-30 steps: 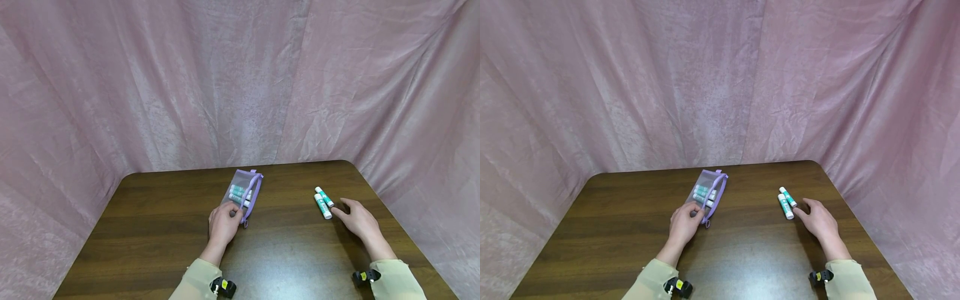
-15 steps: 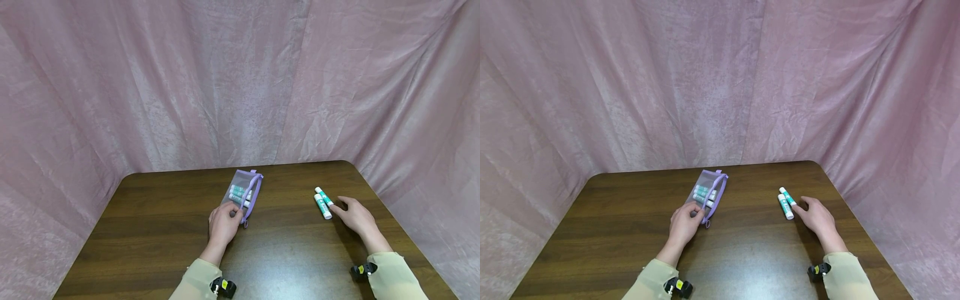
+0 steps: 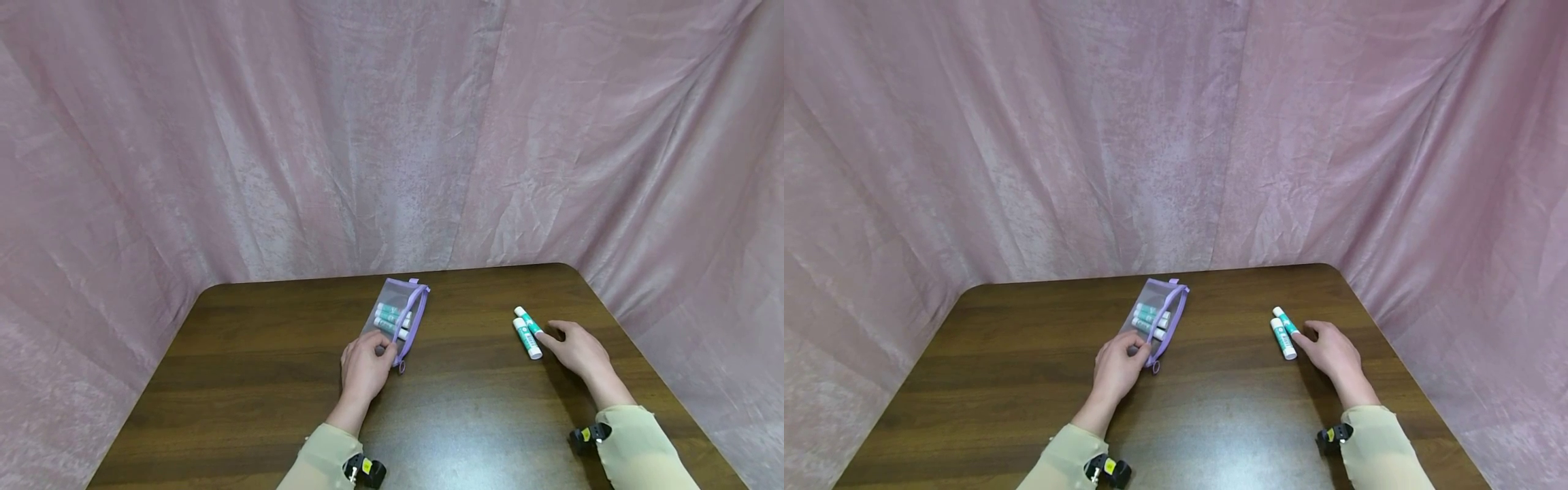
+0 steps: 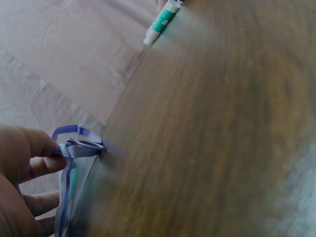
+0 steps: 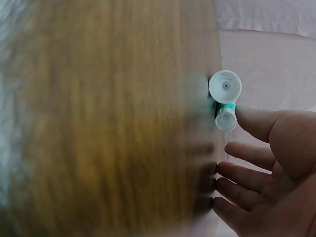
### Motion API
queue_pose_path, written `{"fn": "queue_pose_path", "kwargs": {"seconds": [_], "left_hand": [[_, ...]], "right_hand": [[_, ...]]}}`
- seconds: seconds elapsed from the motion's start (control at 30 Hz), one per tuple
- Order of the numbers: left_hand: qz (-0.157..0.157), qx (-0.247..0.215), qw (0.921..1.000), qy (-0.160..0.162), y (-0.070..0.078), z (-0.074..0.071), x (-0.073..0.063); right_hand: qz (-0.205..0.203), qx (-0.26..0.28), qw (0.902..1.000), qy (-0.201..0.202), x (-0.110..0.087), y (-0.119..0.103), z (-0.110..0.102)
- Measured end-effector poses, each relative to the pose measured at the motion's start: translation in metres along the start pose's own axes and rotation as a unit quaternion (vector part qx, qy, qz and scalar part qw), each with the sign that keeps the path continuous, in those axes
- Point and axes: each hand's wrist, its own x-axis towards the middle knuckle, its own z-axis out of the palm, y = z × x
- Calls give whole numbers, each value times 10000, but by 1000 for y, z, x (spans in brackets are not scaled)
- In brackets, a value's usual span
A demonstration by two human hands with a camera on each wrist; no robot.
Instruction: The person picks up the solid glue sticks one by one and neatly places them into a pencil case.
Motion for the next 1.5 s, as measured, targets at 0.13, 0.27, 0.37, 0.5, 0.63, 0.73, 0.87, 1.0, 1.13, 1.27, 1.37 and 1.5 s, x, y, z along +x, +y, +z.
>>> {"fn": "queue_pose_path", "kwargs": {"seconds": [0.13,0.27,0.37,0.5,0.63,0.73,0.87,1.0,1.13,1.27,1.37,1.5], "left_hand": [[-5,9,10000,1,0,0,0],[-11,-16,10000,-3,0,0,-1],[-14,-21,10000,-16,0,0,-1],[-7,-22,10000,-17,0,0,-1],[-5,-23,10000,-19,0,0,0],[-10,-5,10000,-33,-1,0,0],[-7,4,10000,-29,-1,1,0],[-24,-3,10000,-20,-2,1,1],[-9,12,10000,-24,-2,1,1],[5,13,10000,-31,-2,1,1],[-7,4,10000,-43,-2,1,1],[-18,-10,10000,-52,-2,1,2]], "right_hand": [[39,8,10000,11,1,-1,-1],[59,6,10000,32,2,-2,0],[51,-17,10000,46,4,-1,1],[7,-29,10000,60,5,-2,2],[10,-37,10000,50,6,-4,1],[28,-39,10000,53,6,-5,1],[22,-31,10000,88,6,-5,1],[9,-16,9999,153,6,-3,1],[50,-23,9997,234,7,-1,1],[128,-19,9993,349,7,0,1],[176,-5,9989,430,7,1,0],[210,1,9986,477,7,2,0]]}}
